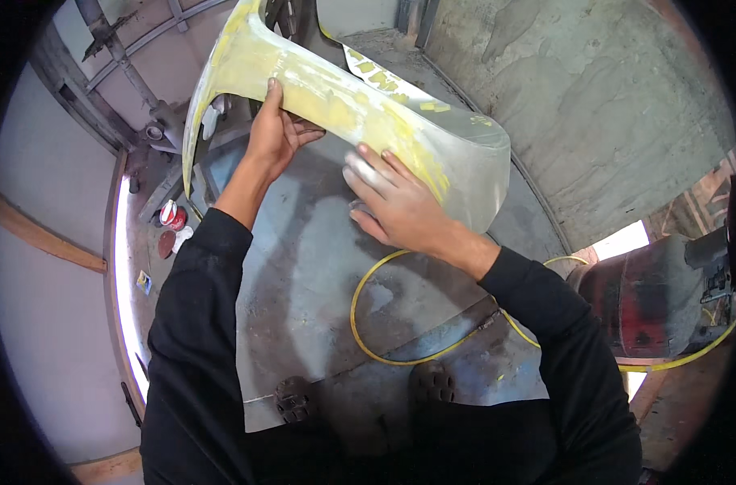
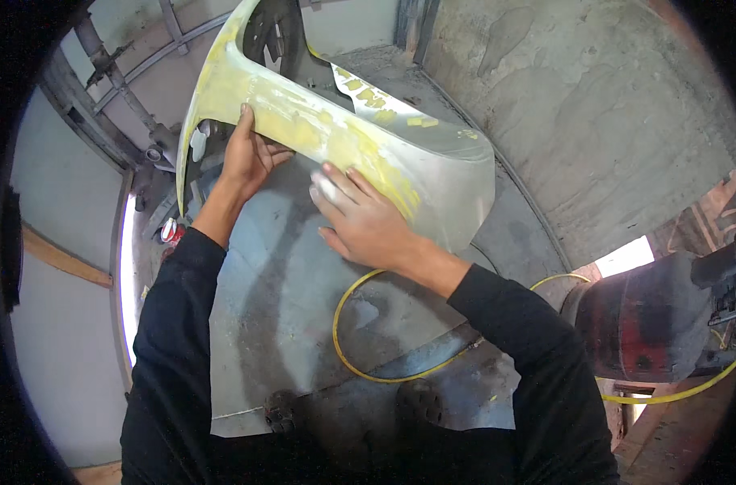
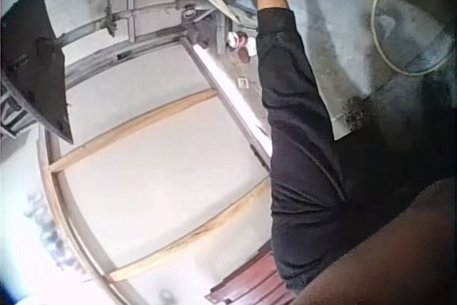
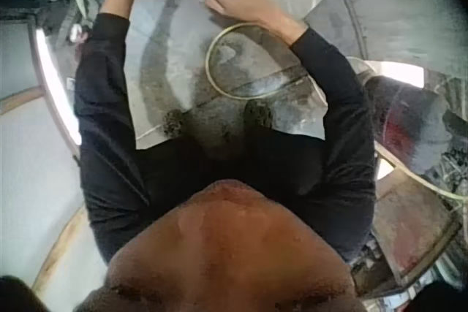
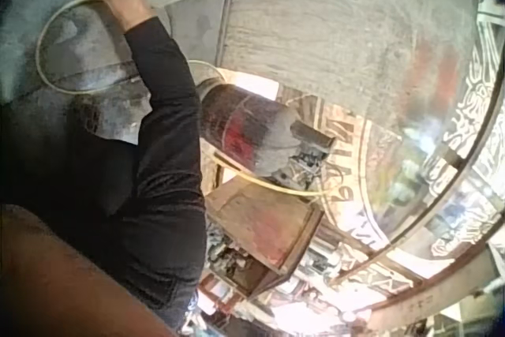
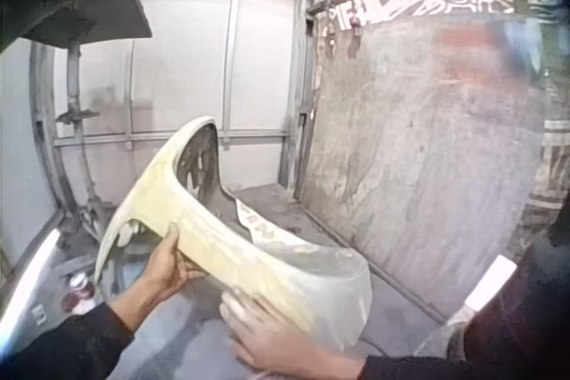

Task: The person sands a vehicle body panel using a rotary sander, wipes the surface by hand, and sands the panel again using the rotary sander.

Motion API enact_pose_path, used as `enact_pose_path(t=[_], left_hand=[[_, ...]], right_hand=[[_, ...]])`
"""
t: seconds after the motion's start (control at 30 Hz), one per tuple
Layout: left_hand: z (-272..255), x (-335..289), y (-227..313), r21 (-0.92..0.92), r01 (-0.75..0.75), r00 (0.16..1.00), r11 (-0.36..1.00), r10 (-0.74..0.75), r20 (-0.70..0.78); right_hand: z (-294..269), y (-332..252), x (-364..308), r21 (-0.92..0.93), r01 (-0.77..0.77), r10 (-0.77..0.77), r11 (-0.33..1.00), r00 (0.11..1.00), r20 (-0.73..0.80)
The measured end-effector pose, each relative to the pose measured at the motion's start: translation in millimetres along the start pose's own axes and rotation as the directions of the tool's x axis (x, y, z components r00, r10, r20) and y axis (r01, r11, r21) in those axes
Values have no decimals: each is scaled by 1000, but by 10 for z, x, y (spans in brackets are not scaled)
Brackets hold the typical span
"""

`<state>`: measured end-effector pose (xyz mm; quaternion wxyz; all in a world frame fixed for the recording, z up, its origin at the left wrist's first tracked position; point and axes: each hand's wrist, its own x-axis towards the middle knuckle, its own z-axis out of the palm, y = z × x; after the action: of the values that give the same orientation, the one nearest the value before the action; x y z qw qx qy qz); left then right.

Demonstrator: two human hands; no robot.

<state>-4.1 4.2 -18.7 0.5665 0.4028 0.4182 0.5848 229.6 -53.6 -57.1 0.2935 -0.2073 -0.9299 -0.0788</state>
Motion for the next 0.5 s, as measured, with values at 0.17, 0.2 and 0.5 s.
enact_pose_path(t=[0.17,0.2,0.5], left_hand=[[-32,16,-40,12,-3,999,1000,2,34],[-53,23,-51,11,-1,1000,1000,1,31],[22,42,-50,11,-20,1000,1000,20,22]], right_hand=[[-141,93,-174,7,-5,5,1000,994,-107],[-182,94,-148,-64,-89,79,994,987,-139],[-131,202,-193,-249,-305,283,919,952,-118]])
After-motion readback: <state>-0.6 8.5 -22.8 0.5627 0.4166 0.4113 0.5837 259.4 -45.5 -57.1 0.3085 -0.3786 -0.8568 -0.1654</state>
